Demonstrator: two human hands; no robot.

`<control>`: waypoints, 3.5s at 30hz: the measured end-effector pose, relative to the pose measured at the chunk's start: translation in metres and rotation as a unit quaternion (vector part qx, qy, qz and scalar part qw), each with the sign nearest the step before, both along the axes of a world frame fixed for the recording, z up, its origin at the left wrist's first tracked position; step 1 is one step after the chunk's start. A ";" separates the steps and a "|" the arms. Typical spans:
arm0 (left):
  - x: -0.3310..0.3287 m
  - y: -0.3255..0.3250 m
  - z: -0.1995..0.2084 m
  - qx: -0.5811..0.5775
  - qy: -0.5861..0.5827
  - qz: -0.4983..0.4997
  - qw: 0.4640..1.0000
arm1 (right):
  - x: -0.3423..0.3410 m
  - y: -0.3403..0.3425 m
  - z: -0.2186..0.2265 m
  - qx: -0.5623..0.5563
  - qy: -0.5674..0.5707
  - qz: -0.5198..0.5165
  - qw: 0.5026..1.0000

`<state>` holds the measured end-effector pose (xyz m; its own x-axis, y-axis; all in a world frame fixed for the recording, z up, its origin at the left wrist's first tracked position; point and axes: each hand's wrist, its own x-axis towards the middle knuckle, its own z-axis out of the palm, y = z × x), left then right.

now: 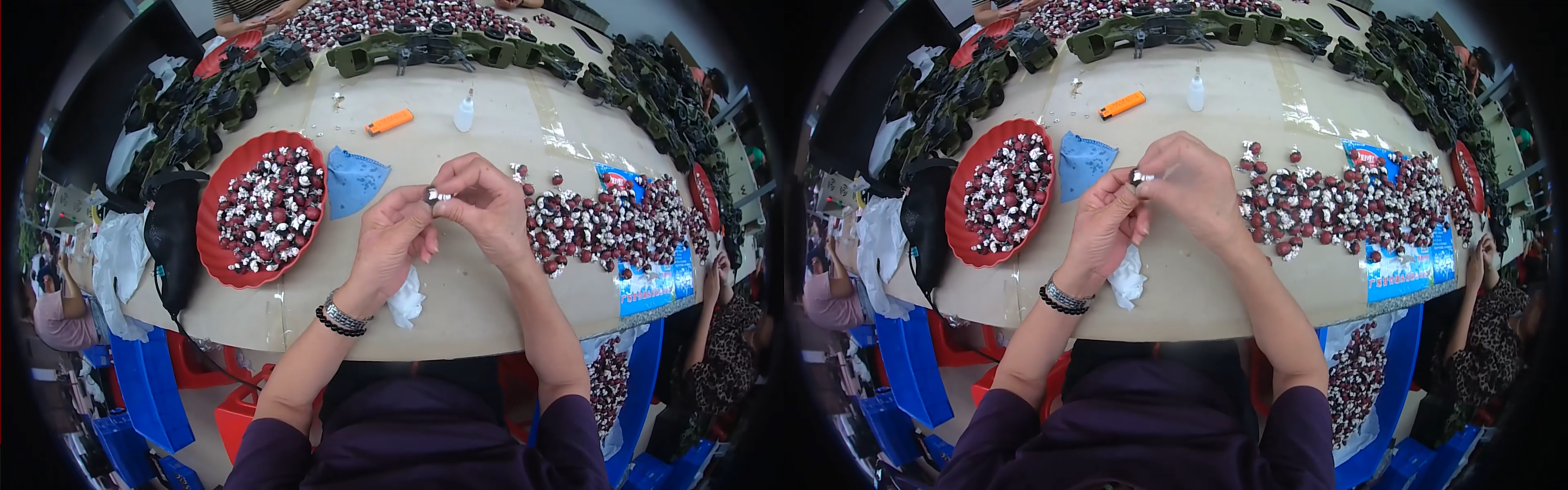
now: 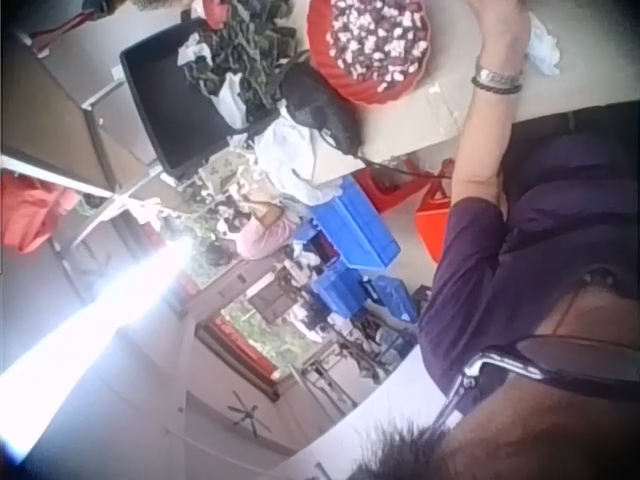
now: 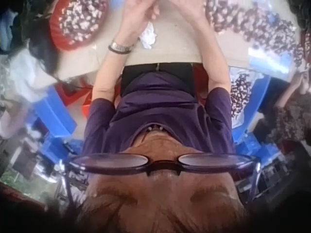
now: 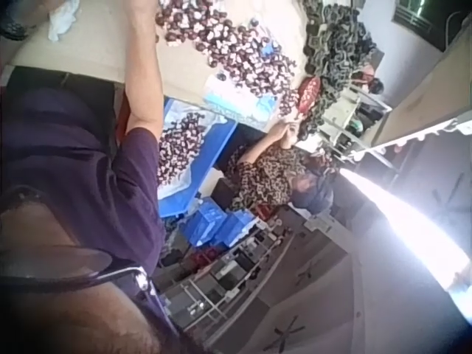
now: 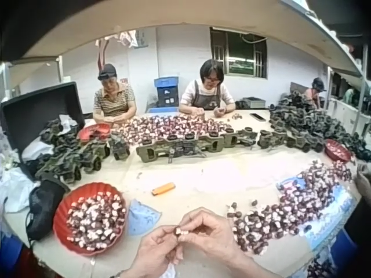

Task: The person assembles small toy parts by hand, applying glue from a squeeze bottle onto the components and joining the pieces together.

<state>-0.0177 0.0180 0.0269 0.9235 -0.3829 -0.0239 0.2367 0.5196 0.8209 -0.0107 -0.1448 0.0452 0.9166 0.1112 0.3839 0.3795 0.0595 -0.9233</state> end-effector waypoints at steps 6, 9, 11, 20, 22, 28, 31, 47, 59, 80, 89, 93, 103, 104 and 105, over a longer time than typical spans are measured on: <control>0.002 0.005 0.002 -0.059 0.026 -0.005 0.998 | -0.003 0.001 0.006 -0.108 -0.082 -0.024 0.990; 0.003 0.003 0.004 -0.051 0.011 -0.012 0.999 | -0.005 0.002 0.008 -0.077 -0.042 -0.025 0.996; 0.002 0.003 0.005 -0.042 0.003 -0.013 0.999 | -0.003 0.002 0.002 -0.064 -0.028 -0.029 0.997; 0.001 0.002 0.005 0.029 -0.033 0.028 0.999 | -0.005 0.006 0.007 -0.011 0.088 -0.010 0.996; 0.001 0.002 0.002 0.044 -0.061 0.047 0.996 | -0.005 0.006 0.007 -0.012 0.099 -0.010 0.995; 0.001 0.001 0.000 0.116 -0.127 0.073 0.982 | -0.004 0.004 0.006 -0.025 0.109 -0.010 0.994; 0.000 0.000 0.001 0.160 -0.155 0.094 0.970 | -0.004 0.004 0.007 -0.036 0.108 -0.014 0.993; 0.004 0.004 0.005 0.087 -0.079 0.003 0.993 | -0.002 0.002 0.006 -0.078 0.044 -0.027 0.996; 0.009 0.009 0.003 -0.085 0.000 -0.104 0.991 | -0.006 0.006 0.006 -0.054 0.024 -0.023 0.998; 0.009 0.011 -0.003 -0.039 0.078 -0.008 0.996 | -0.002 0.004 0.010 -0.141 -0.077 -0.083 0.983; 0.009 -0.002 -0.006 0.155 -0.121 0.094 0.976 | -0.047 0.033 0.041 -0.143 -0.285 0.024 0.947; 0.012 -0.005 -0.012 0.263 -0.190 0.155 0.933 | -0.102 0.069 0.047 -0.179 -0.211 0.242 0.930; 0.004 -0.021 -0.012 0.326 -0.349 0.180 0.860 | -0.190 0.075 -0.107 -0.331 0.048 0.316 0.888; 0.002 -0.016 -0.011 0.333 -0.382 0.188 0.841 | -0.188 0.077 -0.125 -0.334 0.040 0.327 0.883; 0.000 -0.010 -0.012 0.343 -0.410 0.202 0.821 | -0.185 0.079 -0.144 -0.346 0.104 0.286 0.887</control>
